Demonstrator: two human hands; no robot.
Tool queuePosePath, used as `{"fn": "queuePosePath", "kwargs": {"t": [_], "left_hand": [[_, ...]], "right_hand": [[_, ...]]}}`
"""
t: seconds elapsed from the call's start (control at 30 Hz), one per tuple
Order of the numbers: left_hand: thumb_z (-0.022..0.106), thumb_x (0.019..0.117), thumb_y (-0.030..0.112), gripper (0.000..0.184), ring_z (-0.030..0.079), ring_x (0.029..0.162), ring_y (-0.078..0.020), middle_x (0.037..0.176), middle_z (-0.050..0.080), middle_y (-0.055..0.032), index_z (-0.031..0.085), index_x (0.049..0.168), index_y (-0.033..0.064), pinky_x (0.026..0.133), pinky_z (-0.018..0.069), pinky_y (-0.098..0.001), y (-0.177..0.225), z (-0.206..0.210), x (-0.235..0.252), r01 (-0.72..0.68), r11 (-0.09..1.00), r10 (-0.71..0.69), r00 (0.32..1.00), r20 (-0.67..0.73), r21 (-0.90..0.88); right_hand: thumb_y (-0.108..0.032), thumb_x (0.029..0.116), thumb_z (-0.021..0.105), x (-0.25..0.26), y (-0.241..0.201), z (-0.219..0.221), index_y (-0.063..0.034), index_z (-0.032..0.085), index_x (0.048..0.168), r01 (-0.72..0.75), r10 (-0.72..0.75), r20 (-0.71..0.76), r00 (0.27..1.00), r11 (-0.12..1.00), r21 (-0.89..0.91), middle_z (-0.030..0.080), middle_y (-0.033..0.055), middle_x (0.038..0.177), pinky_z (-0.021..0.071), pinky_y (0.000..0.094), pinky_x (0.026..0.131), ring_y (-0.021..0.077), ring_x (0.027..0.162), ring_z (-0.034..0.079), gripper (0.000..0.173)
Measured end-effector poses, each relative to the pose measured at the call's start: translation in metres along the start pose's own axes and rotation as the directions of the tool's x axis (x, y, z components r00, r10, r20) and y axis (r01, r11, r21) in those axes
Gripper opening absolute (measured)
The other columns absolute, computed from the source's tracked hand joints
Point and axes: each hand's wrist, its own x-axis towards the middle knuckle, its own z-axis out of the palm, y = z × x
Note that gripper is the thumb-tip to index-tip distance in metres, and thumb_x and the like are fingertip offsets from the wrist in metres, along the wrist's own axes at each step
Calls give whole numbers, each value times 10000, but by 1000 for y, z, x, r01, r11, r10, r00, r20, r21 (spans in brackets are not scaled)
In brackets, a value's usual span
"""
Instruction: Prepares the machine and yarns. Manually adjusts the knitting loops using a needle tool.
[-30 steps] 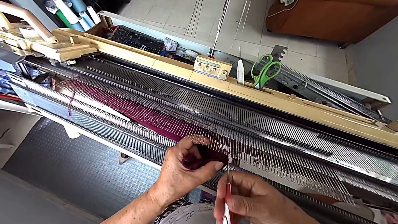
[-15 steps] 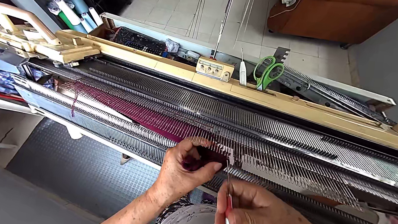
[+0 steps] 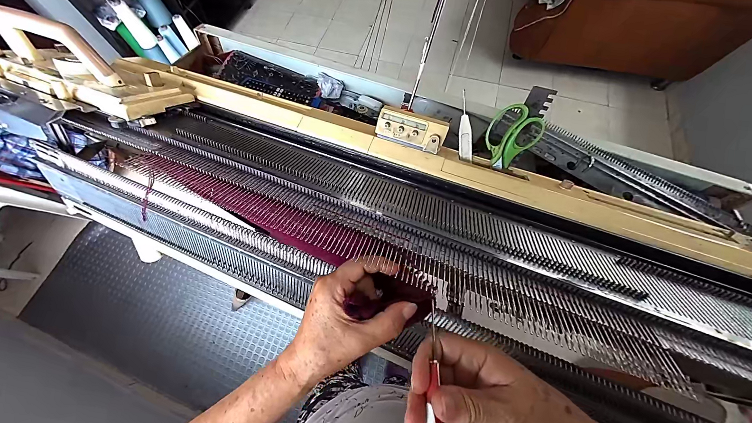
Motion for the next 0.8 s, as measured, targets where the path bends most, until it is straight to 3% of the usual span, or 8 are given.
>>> {"fn": "queuePosePath", "kwargs": {"t": [0.27,0.33,0.47,0.63,0.8], "left_hand": [[764,792,25,225,566,613,38,673,616,76,721,1010,-13,608,502,-133,3,5,2,-33,998,37,997,-73,61],[764,794,28,205,571,621,41,679,618,84,716,992,3,614,503,-133,2,3,2,-36,998,40,996,-76,55],[765,809,41,280,561,617,35,681,620,95,700,1075,-18,611,498,-151,-1,-8,2,-27,1000,27,999,22,-1],[767,803,35,240,542,600,42,655,592,102,712,1033,-2,595,482,-140,0,-9,3,-18,1000,18,1000,11,12],[773,787,35,221,552,606,50,665,604,92,716,998,6,600,486,-123,1,-7,3,-48,996,51,998,-35,72]], "right_hand": [[-207,965,698,-27,-10,26,-127,620,1146,0,1,68,998,1000,-15,734,-7,981,608,206,761,59,892,724,212],[-211,979,679,-22,-9,21,-126,623,1142,4,-3,47,999,999,-34,735,-9,978,612,208,756,60,893,726,192],[-155,1035,568,9,2,-4,-118,605,1126,-26,26,-58,998,1000,-7,738,-19,1000,625,235,758,87,923,730,105],[-158,1014,613,-7,0,15,-110,600,1163,48,-48,-10,999,999,-23,725,1,1024,629,240,750,85,926,730,158],[-200,966,696,-23,-8,30,-127,623,1147,19,-18,44,999,1000,-5,735,-8,978,614,210,751,60,885,727,209]]}}
